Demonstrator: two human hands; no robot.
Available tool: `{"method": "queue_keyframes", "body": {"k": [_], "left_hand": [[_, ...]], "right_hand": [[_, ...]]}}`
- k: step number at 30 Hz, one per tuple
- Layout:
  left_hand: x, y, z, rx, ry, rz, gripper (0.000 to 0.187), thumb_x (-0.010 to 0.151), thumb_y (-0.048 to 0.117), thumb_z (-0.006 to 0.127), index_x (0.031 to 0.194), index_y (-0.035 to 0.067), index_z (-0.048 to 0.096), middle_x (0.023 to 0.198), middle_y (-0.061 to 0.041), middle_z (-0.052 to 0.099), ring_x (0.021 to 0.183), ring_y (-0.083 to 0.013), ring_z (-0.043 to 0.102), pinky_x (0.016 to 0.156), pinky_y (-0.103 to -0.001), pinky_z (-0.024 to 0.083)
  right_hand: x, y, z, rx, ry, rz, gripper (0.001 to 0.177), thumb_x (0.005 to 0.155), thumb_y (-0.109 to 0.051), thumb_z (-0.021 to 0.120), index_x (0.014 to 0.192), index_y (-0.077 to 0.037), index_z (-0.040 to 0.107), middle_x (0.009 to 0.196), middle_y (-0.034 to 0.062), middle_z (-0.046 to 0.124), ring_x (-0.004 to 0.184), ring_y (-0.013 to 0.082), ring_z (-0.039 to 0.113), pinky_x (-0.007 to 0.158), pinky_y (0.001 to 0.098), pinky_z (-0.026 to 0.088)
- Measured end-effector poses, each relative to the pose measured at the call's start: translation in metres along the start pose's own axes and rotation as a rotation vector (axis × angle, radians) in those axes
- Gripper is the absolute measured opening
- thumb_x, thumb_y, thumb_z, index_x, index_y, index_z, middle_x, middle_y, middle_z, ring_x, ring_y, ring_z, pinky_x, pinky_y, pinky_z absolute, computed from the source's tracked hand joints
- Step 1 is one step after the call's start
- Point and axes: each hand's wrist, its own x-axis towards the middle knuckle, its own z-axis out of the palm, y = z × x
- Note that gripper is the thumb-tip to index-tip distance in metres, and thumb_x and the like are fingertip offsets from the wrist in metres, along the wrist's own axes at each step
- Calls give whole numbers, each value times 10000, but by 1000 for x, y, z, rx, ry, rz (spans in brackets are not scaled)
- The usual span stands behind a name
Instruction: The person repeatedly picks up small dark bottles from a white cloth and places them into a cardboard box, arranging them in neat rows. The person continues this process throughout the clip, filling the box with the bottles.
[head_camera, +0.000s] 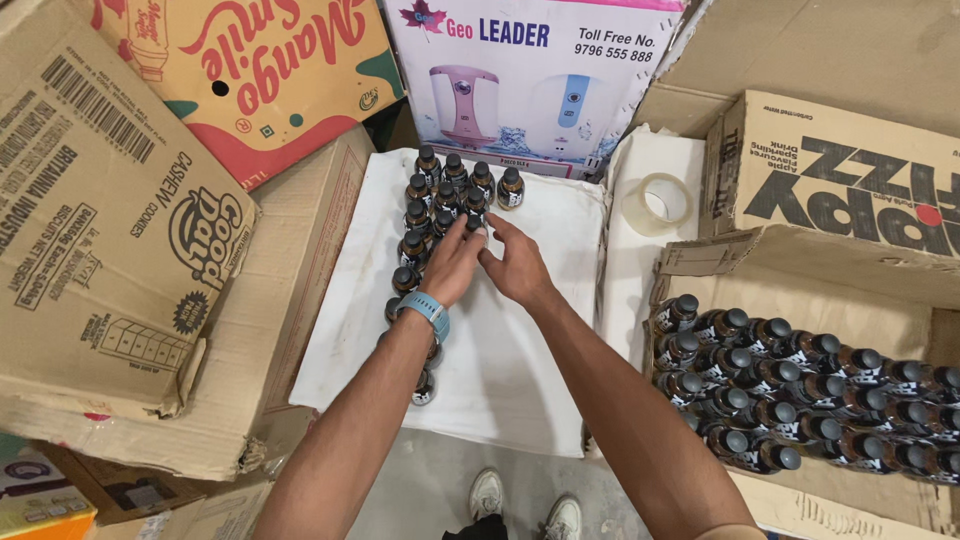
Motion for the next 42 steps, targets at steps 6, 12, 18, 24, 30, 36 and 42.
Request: {"method": "queue_keyframes", "body": {"k": [6,12,18,24,30,36,42], "left_hand": [[21,4,2,23,-17,-30,821,1027,584,378,1632,76,157,1654,-282,186,1539,-411,204,1248,-567,246],[32,3,1,52,-28,-58,844,1019,630,370,1631,85,171,1661,-256,192,1538,-400,207,1253,-559,234],[26,-3,4,-9,-1,-29,764,1056,546,364,1599,24,238,1618,-285,273,1520,-453,225,1240,-602,228],[-18,28,14,-32,19,-1,698,1059,498,391,1572,30,317,1590,-273,336,1498,-446,286,1215,-592,286],[-46,29,40,-228,145,64,819,1021,490,461,1618,10,170,1467,-249,520,1386,-344,490,1062,-437,489],[-80,56,69,-245,172,244,722,1025,377,459,1567,-55,255,1316,-228,671,1175,-235,607,893,-319,534],[-118,86,101,-185,109,395,703,1042,373,447,1574,-28,223,1147,-148,764,1099,-193,630,930,-343,498]], "right_hand": [[32,1,10,-89,22,-50,519,916,-151,557,1424,-46,576,1314,182,668,1248,403,616,1088,533,490],[35,-3,18,-157,88,-90,228,887,-190,578,1050,-81,695,980,126,745,1024,390,696,890,553,562],[28,18,25,-200,121,-48,236,884,-72,566,1064,-57,718,1005,160,724,1012,413,701,876,531,573],[-4,-4,7,-181,123,-23,250,896,-125,624,1120,-154,732,1056,116,710,1049,382,695,900,518,582],[-38,-14,-28,-77,160,13,349,828,-167,728,1177,-187,732,1049,68,731,936,236,752,837,365,624],[-92,-49,-86,115,204,-73,397,801,-97,750,1196,-75,727,1032,164,757,882,265,766,767,335,643],[-155,-55,-154,105,202,-126,444,767,-93,770,1209,-76,733,1063,169,766,853,182,724,770,293,641]]}}
